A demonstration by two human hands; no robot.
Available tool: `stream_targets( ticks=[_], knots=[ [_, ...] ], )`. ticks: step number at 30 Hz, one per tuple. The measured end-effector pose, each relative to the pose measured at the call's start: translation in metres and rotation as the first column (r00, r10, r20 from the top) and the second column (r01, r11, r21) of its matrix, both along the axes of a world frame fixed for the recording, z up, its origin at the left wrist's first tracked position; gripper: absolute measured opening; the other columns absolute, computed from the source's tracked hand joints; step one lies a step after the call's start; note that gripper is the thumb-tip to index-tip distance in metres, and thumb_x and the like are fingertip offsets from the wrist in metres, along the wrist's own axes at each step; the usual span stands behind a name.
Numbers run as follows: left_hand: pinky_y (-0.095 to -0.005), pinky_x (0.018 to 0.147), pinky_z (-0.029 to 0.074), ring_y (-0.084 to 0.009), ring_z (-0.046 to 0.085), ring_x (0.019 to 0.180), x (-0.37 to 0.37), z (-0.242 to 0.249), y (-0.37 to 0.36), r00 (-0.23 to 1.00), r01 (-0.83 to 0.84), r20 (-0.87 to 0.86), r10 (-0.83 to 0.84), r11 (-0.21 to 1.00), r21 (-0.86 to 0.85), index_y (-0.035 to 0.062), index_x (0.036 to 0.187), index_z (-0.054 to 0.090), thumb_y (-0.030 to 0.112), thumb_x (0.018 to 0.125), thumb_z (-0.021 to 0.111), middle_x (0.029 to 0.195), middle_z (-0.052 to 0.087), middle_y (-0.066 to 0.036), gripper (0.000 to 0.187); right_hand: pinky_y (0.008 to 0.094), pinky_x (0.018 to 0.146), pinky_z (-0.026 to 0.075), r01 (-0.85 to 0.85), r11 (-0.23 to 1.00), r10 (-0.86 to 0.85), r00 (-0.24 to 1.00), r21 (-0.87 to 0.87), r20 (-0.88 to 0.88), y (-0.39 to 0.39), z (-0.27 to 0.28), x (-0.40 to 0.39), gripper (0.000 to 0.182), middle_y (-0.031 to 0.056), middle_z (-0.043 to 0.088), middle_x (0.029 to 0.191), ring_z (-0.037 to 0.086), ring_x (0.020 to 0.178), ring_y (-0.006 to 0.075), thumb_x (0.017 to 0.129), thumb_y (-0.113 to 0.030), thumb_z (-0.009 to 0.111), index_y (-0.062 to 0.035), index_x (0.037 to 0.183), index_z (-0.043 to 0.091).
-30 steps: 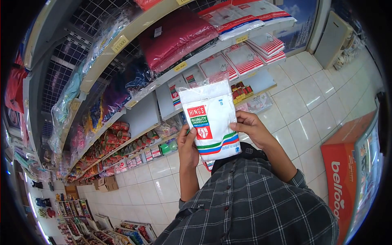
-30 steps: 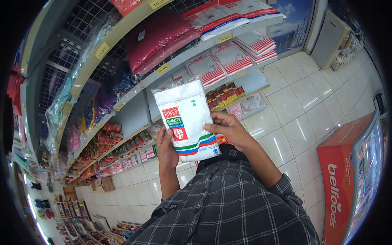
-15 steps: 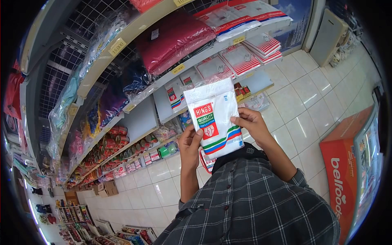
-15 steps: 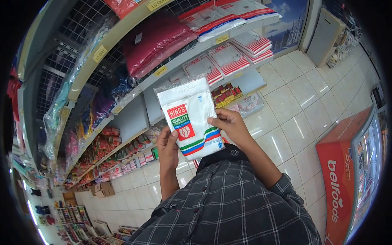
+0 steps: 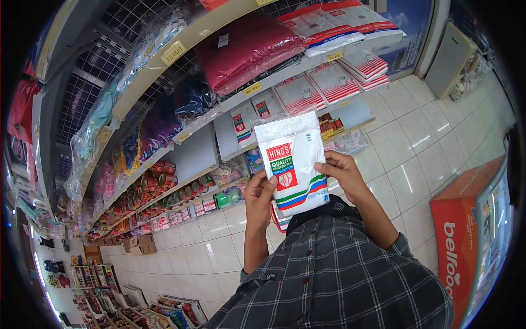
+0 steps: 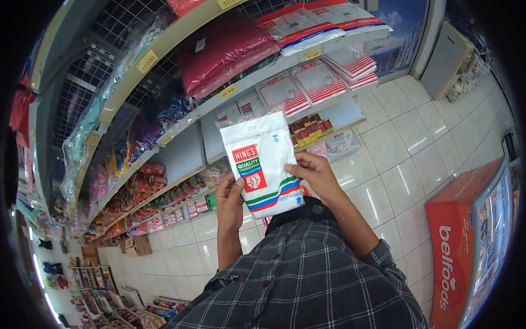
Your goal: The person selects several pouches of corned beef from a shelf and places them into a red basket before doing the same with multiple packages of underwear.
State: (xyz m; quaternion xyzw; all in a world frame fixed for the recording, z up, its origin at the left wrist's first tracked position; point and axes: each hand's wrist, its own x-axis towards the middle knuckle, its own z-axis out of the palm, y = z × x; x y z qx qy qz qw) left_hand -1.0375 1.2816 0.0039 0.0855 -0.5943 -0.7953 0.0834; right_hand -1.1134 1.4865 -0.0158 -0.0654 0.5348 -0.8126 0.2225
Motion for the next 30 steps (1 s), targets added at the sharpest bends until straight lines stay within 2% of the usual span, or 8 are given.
stream_targets(
  ticks=[4, 9, 13, 19, 20, 23, 26, 30],
  knots=[
    [-0.0257, 0.074, 0.05, -0.0117, 0.063, 0.085, 0.001, 0.001, 0.006, 1.0, 0.028, 0.011, -0.028, 1.0, -0.011, -0.0015, 0.113, 0.057, 0.011, 0.09, 0.06, 0.098, 0.066, -0.009, 0.026, 0.0234, 0.075, 0.048, 0.028, 0.999, -0.028, 1.0, 0.027, -0.006, 0.0, -0.006, 0.0, 0.022, 0.0055, 0.066, 0.088, 0.06, 0.078, 0.0093, 0.084, -0.009, 0.067, 0.0019, 0.103, 0.063],
    [-0.0266, 0.075, 0.052, -0.0122, 0.064, 0.085, -0.001, -0.008, -0.001, 0.998, -0.059, 0.039, 0.053, 0.988, 0.143, -0.0016, 0.113, 0.057, 0.01, 0.09, 0.059, 0.097, 0.066, -0.009, 0.026, 0.0241, 0.077, 0.048, -0.08, 0.993, 0.081, 0.997, -0.082, 0.017, 0.006, -0.002, 0.004, 0.022, 0.0064, 0.066, 0.09, 0.06, 0.081, 0.0097, 0.083, -0.009, 0.067, 0.0016, 0.102, 0.064],
    [-0.0271, 0.076, 0.052, -0.0128, 0.064, 0.085, -0.001, -0.009, 0.001, 0.995, -0.102, 0.031, 0.098, 0.972, 0.21, -0.0019, 0.112, 0.057, 0.01, 0.089, 0.059, 0.097, 0.066, -0.009, 0.026, 0.024, 0.077, 0.047, -0.084, 0.994, 0.085, 0.996, -0.063, 0.014, 0.004, 0.0, 0.005, 0.02, 0.0066, 0.066, 0.092, 0.06, 0.083, 0.0097, 0.083, -0.008, 0.066, 0.0022, 0.101, 0.063],
    [-0.0266, 0.076, 0.051, -0.0131, 0.063, 0.089, 0.002, -0.007, 0.005, 0.999, 0.026, 0.028, -0.026, 1.0, 0.005, -0.0019, 0.111, 0.058, 0.011, 0.09, 0.06, 0.1, 0.066, -0.01, 0.025, 0.0238, 0.073, 0.046, 0.014, 0.999, -0.014, 1.0, 0.046, -0.011, 0.003, -0.011, 0.001, 0.016, 0.0045, 0.067, 0.086, 0.06, 0.077, 0.0085, 0.084, -0.01, 0.065, -0.0003, 0.097, 0.065],
    [-0.027, 0.077, 0.05, -0.013, 0.063, 0.089, 0.002, -0.006, 0.006, 0.998, 0.045, 0.032, -0.045, 0.999, -0.001, -0.0019, 0.111, 0.058, 0.012, 0.09, 0.06, 0.099, 0.066, -0.01, 0.026, 0.0235, 0.075, 0.048, 0.023, 0.999, -0.023, 1.0, 0.041, 0.0, 0.004, -0.011, 0.001, 0.019, 0.006, 0.067, 0.087, 0.061, 0.079, 0.0094, 0.084, -0.008, 0.066, 0.003, 0.1, 0.064],
    [-0.0285, 0.078, 0.051, -0.0137, 0.063, 0.089, 0.003, -0.006, 0.007, 0.998, 0.025, 0.053, -0.028, 0.998, 0.053, -0.0017, 0.112, 0.058, 0.012, 0.09, 0.06, 0.099, 0.066, -0.01, 0.026, 0.0237, 0.075, 0.048, 0.023, 1.0, -0.023, 1.0, 0.02, 0.009, 0.005, -0.011, 0.002, 0.02, 0.0064, 0.067, 0.088, 0.061, 0.079, 0.0098, 0.083, -0.008, 0.066, 0.0026, 0.1, 0.064],
    [-0.0289, 0.079, 0.051, -0.0143, 0.063, 0.09, 0.001, -0.011, 0.003, 0.999, -0.044, 0.038, 0.038, 0.983, 0.178, -0.001, 0.111, 0.058, 0.011, 0.09, 0.059, 0.101, 0.065, -0.009, 0.024, 0.0239, 0.075, 0.048, -0.027, 0.997, 0.031, 0.998, -0.073, 0.051, 0.006, -0.009, 0.005, 0.02, 0.0068, 0.067, 0.088, 0.061, 0.079, 0.0102, 0.083, -0.009, 0.068, 0.0016, 0.099, 0.064],
    [-0.0283, 0.081, 0.05, -0.0144, 0.062, 0.094, 0.001, -0.018, -0.001, 0.994, -0.098, 0.065, 0.085, 0.964, 0.247, -0.0003, 0.108, 0.058, 0.011, 0.089, 0.059, 0.103, 0.065, -0.009, 0.022, 0.0241, 0.074, 0.049, -0.125, 0.987, 0.13, 0.99, -0.098, 0.048, 0.006, -0.005, 0.009, 0.018, 0.0073, 0.067, 0.089, 0.062, 0.08, 0.0103, 0.082, -0.009, 0.069, 0.0003, 0.097, 0.064]
  ],
)
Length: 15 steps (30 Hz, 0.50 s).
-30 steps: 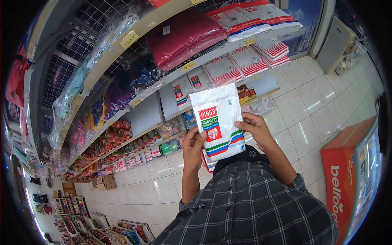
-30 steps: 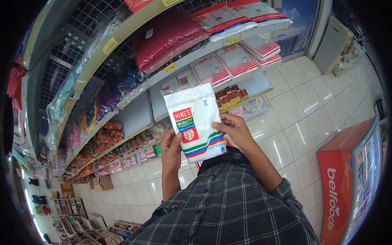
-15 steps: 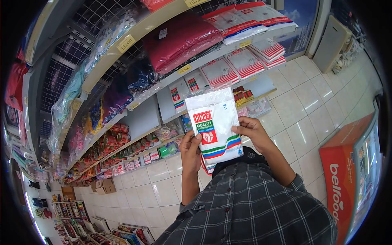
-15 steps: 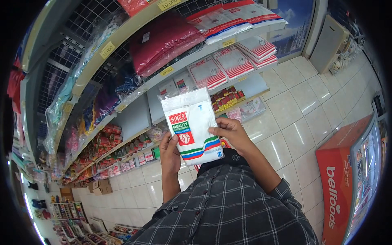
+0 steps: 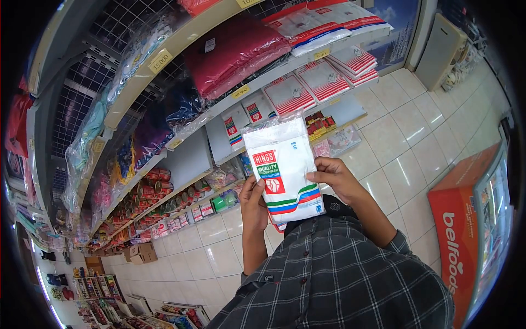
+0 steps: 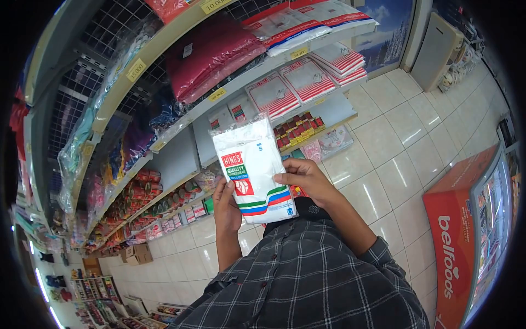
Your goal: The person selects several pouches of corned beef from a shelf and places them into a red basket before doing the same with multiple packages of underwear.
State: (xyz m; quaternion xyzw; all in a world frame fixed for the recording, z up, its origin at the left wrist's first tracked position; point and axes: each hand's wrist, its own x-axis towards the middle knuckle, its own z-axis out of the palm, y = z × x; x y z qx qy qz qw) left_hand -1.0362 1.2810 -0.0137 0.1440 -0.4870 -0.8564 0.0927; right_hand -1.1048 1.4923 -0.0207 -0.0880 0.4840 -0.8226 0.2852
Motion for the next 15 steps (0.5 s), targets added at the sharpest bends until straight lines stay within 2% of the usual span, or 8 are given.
stream_targets(
  ticks=[3, 6, 10, 13, 15],
  knots=[
    [-0.0281, 0.08, 0.05, -0.0143, 0.063, 0.09, 0.003, 0.003, 0.001, 1.0, 0.002, -0.012, -0.002, 1.0, -0.016, -0.0007, 0.11, 0.058, 0.011, 0.089, 0.06, 0.102, 0.065, -0.009, 0.024, 0.0241, 0.073, 0.049, 0.043, 0.997, -0.042, 0.999, 0.062, -0.023, -0.003, -0.001, 0.001, 0.017, 0.0073, 0.067, 0.089, 0.062, 0.08, 0.0102, 0.083, -0.008, 0.068, 0.0009, 0.097, 0.064],
    [-0.0275, 0.078, 0.051, -0.0135, 0.063, 0.088, 0.006, 0.005, 0.0, 0.999, 0.054, 0.01, -0.054, 0.992, -0.117, -0.0013, 0.112, 0.058, 0.012, 0.089, 0.061, 0.1, 0.065, -0.009, 0.027, 0.0241, 0.073, 0.049, 0.093, 0.987, -0.09, 0.996, 0.134, -0.028, -0.008, -0.012, -0.001, 0.017, 0.0071, 0.067, 0.088, 0.062, 0.08, 0.0099, 0.084, -0.007, 0.066, 0.0016, 0.097, 0.064],
    [-0.0262, 0.074, 0.051, -0.0123, 0.063, 0.086, 0.008, -0.005, -0.004, 0.993, 0.114, 0.018, -0.113, 0.982, -0.15, -0.0016, 0.114, 0.058, 0.012, 0.089, 0.062, 0.097, 0.066, -0.009, 0.029, 0.0235, 0.074, 0.049, 0.117, 0.983, -0.116, 0.993, 0.138, -0.017, -0.01, -0.014, 0.0, 0.017, 0.0064, 0.067, 0.088, 0.061, 0.08, 0.0093, 0.084, -0.007, 0.066, 0.0017, 0.098, 0.064],
    [-0.0284, 0.081, 0.049, -0.0146, 0.062, 0.092, 0.011, 0.0, -0.005, 0.988, 0.156, 0.043, -0.152, 0.977, -0.145, -0.0002, 0.11, 0.057, 0.013, 0.089, 0.059, 0.103, 0.064, -0.007, 0.024, 0.0232, 0.075, 0.048, 0.129, 0.978, -0.125, 0.992, 0.167, -0.034, -0.013, -0.013, 0.001, 0.017, 0.0059, 0.067, 0.088, 0.061, 0.08, 0.0089, 0.084, -0.007, 0.066, 0.0015, 0.098, 0.064],
    [-0.0278, 0.078, 0.05, -0.0139, 0.063, 0.089, 0.011, -0.006, -0.009, 0.994, 0.104, 0.049, -0.099, 0.99, -0.094, 0.0001, 0.111, 0.058, 0.011, 0.089, 0.059, 0.1, 0.065, -0.008, 0.024, 0.0232, 0.075, 0.047, 0.117, 0.978, -0.115, 0.993, 0.173, -0.025, -0.016, -0.014, 0.003, 0.017, 0.0057, 0.067, 0.088, 0.06, 0.08, 0.0087, 0.083, -0.008, 0.066, 0.0014, 0.098, 0.064]
  ],
)
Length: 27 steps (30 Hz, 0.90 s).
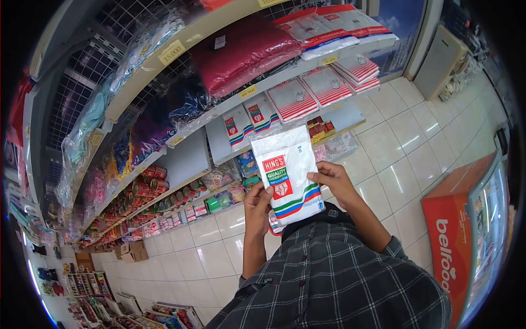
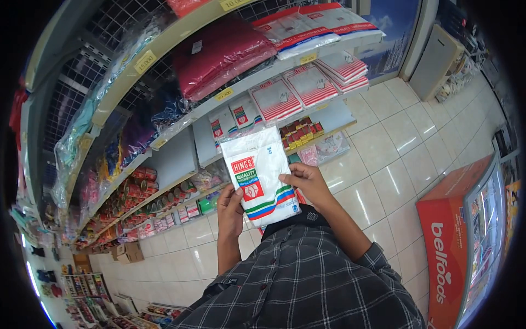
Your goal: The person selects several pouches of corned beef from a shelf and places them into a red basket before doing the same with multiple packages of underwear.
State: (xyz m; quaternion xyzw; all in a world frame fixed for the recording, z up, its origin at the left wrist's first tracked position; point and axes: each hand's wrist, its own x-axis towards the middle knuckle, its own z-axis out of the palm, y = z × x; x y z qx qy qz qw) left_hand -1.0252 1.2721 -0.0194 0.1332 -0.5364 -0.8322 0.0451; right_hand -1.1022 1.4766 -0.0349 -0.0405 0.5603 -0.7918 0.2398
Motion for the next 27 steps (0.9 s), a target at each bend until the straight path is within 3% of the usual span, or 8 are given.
stream_targets(
  ticks=[5, 11, 14, 16, 19, 22, 24, 27],
  knots=[
    [-0.0256, 0.071, 0.052, -0.0118, 0.064, 0.083, -0.002, -0.016, -0.013, 0.994, -0.096, 0.061, 0.087, 0.981, 0.167, 0.0008, 0.11, 0.058, 0.012, 0.089, 0.06, 0.096, 0.067, -0.007, 0.023, 0.0239, 0.076, 0.045, -0.022, 0.998, 0.026, 0.997, -0.053, 0.078, -0.014, -0.003, 0.008, 0.018, 0.0046, 0.066, 0.087, 0.059, 0.08, 0.0089, 0.083, -0.011, 0.067, -0.0009, 0.098, 0.065],
    [-0.0251, 0.066, 0.052, -0.0109, 0.064, 0.076, 0.011, -0.1, -0.05, 0.975, -0.003, 0.222, -0.014, 0.997, 0.076, 0.0064, 0.116, 0.058, 0.029, 0.094, 0.053, 0.09, 0.066, -0.005, 0.032, 0.0227, 0.07, 0.044, 0.034, 0.965, -0.044, 0.998, 0.26, 0.034, -0.032, -0.023, 0.009, 0.019, 0.0024, 0.065, 0.083, 0.057, 0.075, 0.0078, 0.083, -0.012, 0.067, -0.0007, 0.098, 0.064],
    [-0.0266, 0.069, 0.052, -0.0147, 0.065, 0.078, 0.044, -0.222, -0.073, 0.94, -0.06, 0.337, 0.046, 0.998, 0.032, 0.0055, 0.117, 0.057, 0.027, 0.095, 0.052, 0.094, 0.066, -0.006, 0.032, 0.0226, 0.064, 0.043, 0.049, 0.881, -0.066, 0.998, 0.47, 0.019, -0.033, -0.054, 0.003, 0.021, 0.0021, 0.064, 0.081, 0.056, 0.071, 0.0075, 0.083, -0.014, 0.068, -0.0005, 0.099, 0.063],
    [-0.0324, 0.076, 0.054, -0.0234, 0.066, 0.086, 0.1, -0.343, -0.086, 0.878, 0.144, 0.479, 0.018, 0.943, -0.299, 0.0038, 0.118, 0.057, 0.036, 0.09, 0.056, 0.101, 0.066, -0.009, 0.042, 0.022, 0.057, 0.042, 0.047, 0.81, -0.064, 0.998, 0.585, 0.007, -0.03, -0.088, -0.001, 0.018, 0.0012, 0.062, 0.075, 0.054, 0.064, 0.007, 0.083, -0.016, 0.068, -0.0024, 0.092, 0.062],
    [-0.0409, 0.094, 0.045, -0.0343, 0.053, 0.114, 0.205, -0.478, -0.058, 0.48, 0.554, 0.868, -0.13, 0.812, -0.185, 0.0091, 0.134, 0.043, 0.058, 0.069, 0.068, 0.126, 0.051, -0.02, 0.085, 0.022, 0.051, 0.042, -0.028, 0.687, -0.071, 0.992, 0.726, 0.106, -0.019, -0.154, -0.004, 0.017, -0.0012, 0.058, 0.07, 0.053, 0.059, 0.0071, 0.081, -0.02, 0.071, -0.008, 0.083, 0.059],
    [-0.0643, 0.097, 0.034, -0.0462, 0.027, 0.132, 0.234, -0.41, -0.017, 0.006, 0.592, 0.999, -0.04, 0.805, 0.028, 0.0233, 0.149, 0.008, 0.065, 0.052, 0.076, 0.15, 0.014, -0.023, 0.126, 0.0237, 0.051, 0.044, -0.251, 0.588, 0.026, 0.956, 0.769, 0.292, -0.013, -0.235, -0.001, 0.025, 0.0008, 0.057, 0.074, 0.055, 0.062, 0.0098, 0.079, -0.024, 0.071, -0.0065, 0.091, 0.06],
    [-0.0749, 0.088, 0.032, -0.0523, 0.021, 0.132, 0.232, -0.395, -0.018, -0.09, 0.563, 0.996, -0.026, 0.823, 0.073, 0.0297, 0.148, -0.005, 0.065, 0.048, 0.079, 0.152, 0.0, -0.023, 0.135, 0.0255, 0.054, 0.046, -0.368, 0.542, 0.058, 0.913, 0.756, 0.403, -0.02, -0.294, 0.006, 0.032, 0.0012, 0.057, 0.076, 0.054, 0.066, 0.0102, 0.078, -0.024, 0.073, -0.0037, 0.098, 0.059],
    [-0.0669, 0.09, 0.038, -0.0498, 0.04, 0.122, 0.234, -0.4, -0.027, -0.22, 0.453, 0.975, -0.014, 0.884, 0.115, 0.0213, 0.148, -0.004, 0.061, 0.045, 0.082, 0.148, 0.018, -0.026, 0.14, 0.0267, 0.056, 0.047, -0.512, 0.405, 0.079, 0.845, 0.757, 0.529, -0.027, -0.395, 0.013, 0.033, 0.0021, 0.057, 0.078, 0.055, 0.069, 0.0112, 0.079, -0.023, 0.072, -0.0036, 0.103, 0.059]
  ],
)
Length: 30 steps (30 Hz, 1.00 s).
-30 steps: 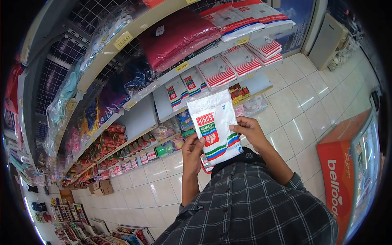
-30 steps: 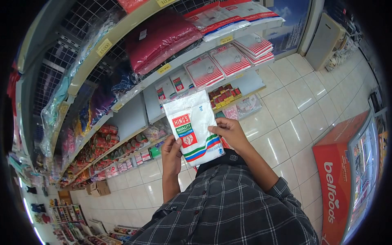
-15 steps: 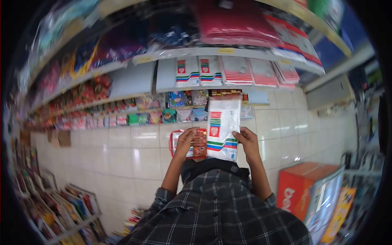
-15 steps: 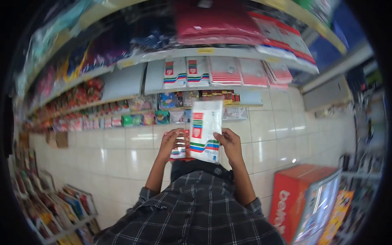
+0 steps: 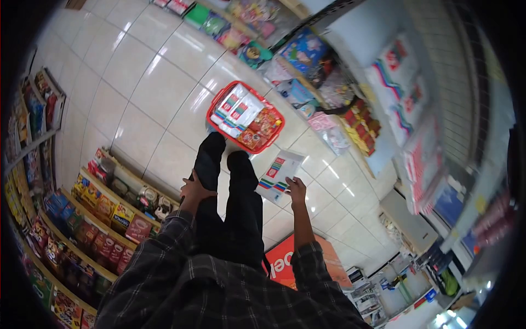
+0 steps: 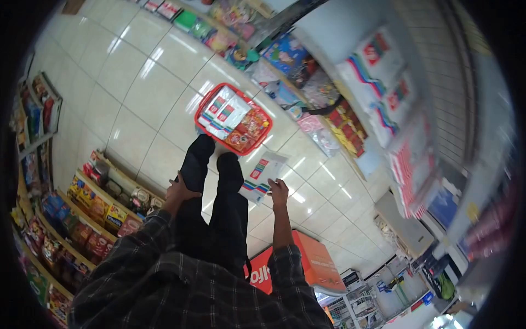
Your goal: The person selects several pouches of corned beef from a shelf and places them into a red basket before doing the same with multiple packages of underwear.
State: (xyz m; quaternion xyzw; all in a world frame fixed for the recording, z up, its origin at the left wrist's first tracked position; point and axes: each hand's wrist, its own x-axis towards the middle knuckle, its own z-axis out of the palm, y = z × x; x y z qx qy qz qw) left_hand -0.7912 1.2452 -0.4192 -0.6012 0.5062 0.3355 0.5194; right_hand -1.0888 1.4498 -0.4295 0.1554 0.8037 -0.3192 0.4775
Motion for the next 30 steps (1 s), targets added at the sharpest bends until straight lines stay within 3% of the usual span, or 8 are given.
stream_targets(
  ticks=[5, 6, 12, 15, 19, 22, 25, 30],
  knots=[
    [-0.0469, 0.083, 0.05, -0.0387, 0.06, 0.1, 0.014, -0.072, 0.0, 0.993, -0.023, -0.119, -0.008, 0.965, -0.261, 0.0127, 0.144, 0.021, 0.056, 0.055, 0.078, 0.119, 0.054, -0.023, 0.114, 0.0272, 0.062, 0.047, 0.006, 0.999, -0.003, 0.998, -0.036, 0.068, -0.044, -0.135, 0.016, 0.026, 0.0002, 0.057, 0.082, 0.054, 0.073, 0.0107, 0.081, -0.022, 0.069, -0.0082, 0.101, 0.059],
    [-0.0434, 0.079, 0.05, -0.0353, 0.062, 0.092, -0.002, -0.069, -0.005, 0.99, 0.07, -0.096, -0.108, 0.939, -0.337, 0.0099, 0.136, 0.039, 0.05, 0.064, 0.073, 0.105, 0.06, -0.02, 0.089, 0.027, 0.064, 0.047, 0.053, 0.995, -0.047, 0.996, -0.087, 0.07, -0.055, -0.147, 0.021, 0.023, -0.0004, 0.056, 0.082, 0.054, 0.074, 0.0103, 0.082, -0.021, 0.068, -0.0087, 0.099, 0.059],
    [-0.0439, 0.081, 0.05, -0.0344, 0.062, 0.093, -0.004, -0.105, 0.008, 0.986, 0.111, -0.073, -0.152, 0.91, -0.399, 0.0078, 0.124, 0.053, 0.043, 0.07, 0.068, 0.105, 0.06, -0.018, 0.066, 0.0265, 0.071, 0.046, 0.175, 0.909, -0.115, 0.977, -0.378, 0.177, -0.092, -0.223, 0.025, 0.023, -0.0012, 0.059, 0.085, 0.056, 0.081, 0.0077, 0.085, -0.023, 0.066, -0.0085, 0.102, 0.06],
    [-0.044, 0.082, 0.05, -0.0342, 0.061, 0.096, 0.002, -0.113, 0.014, 0.982, 0.113, -0.095, -0.163, 0.911, -0.397, 0.0076, 0.125, 0.052, 0.044, 0.071, 0.067, 0.106, 0.06, -0.017, 0.067, 0.0275, 0.071, 0.048, -0.064, 0.984, 0.053, 0.996, -0.168, -0.071, -0.08, -0.289, 0.035, 0.031, 0.0041, 0.063, 0.086, 0.061, 0.084, 0.0147, 0.082, -0.023, 0.068, -0.0029, 0.105, 0.062],
    [-0.0448, 0.083, 0.049, -0.0348, 0.06, 0.099, 0.012, -0.122, 0.034, 0.981, 0.099, -0.119, -0.153, 0.922, -0.373, 0.0069, 0.127, 0.05, 0.044, 0.072, 0.066, 0.112, 0.058, -0.017, 0.068, 0.0391, 0.089, 0.046, -0.342, 0.937, 0.317, 0.749, 0.069, -0.582, -0.092, -0.314, 0.041, 0.046, 0.0174, 0.056, 0.111, 0.056, 0.105, 0.0306, 0.079, -0.017, 0.068, -0.0015, 0.119, 0.053],
    [-0.0458, 0.083, 0.049, -0.0358, 0.059, 0.1, 0.022, -0.137, 0.056, 0.987, 0.066, -0.115, -0.111, 0.937, -0.343, 0.0063, 0.124, 0.049, 0.042, 0.073, 0.065, 0.113, 0.057, -0.019, 0.064, 0.0461, 0.101, 0.037, -0.545, 0.837, 0.381, 0.644, -0.048, -0.664, -0.125, -0.304, 0.051, 0.072, 0.021, 0.037, 0.136, 0.038, 0.125, 0.039, 0.073, -0.02, 0.075, -0.0079, 0.135, 0.039],
    [-0.0457, 0.083, 0.048, -0.0364, 0.059, 0.099, 0.025, -0.146, 0.074, 0.99, 0.027, -0.121, -0.07, 0.946, -0.322, 0.0061, 0.122, 0.049, 0.04, 0.074, 0.064, 0.113, 0.057, -0.019, 0.061, 0.0513, 0.105, 0.033, -0.75, 0.643, 0.689, 0.479, 0.153, -0.544, -0.15, -0.288, 0.069, 0.096, 0.0201, 0.017, 0.147, 0.024, 0.132, 0.0441, 0.067, -0.027, 0.081, -0.0173, 0.144, 0.025],
    [-0.0462, 0.082, 0.048, -0.0374, 0.059, 0.098, 0.026, -0.155, 0.086, 0.993, -0.018, -0.119, -0.023, 0.945, -0.327, 0.0065, 0.122, 0.048, 0.038, 0.075, 0.062, 0.113, 0.056, -0.02, 0.058, 0.0583, 0.107, 0.026, -0.832, 0.432, 0.862, 0.267, 0.349, -0.43, -0.152, -0.317, 0.063, 0.11, 0.0148, 0.004, 0.153, 0.011, 0.137, 0.0468, 0.061, -0.031, 0.083, -0.0259, 0.147, 0.015]
  ],
)
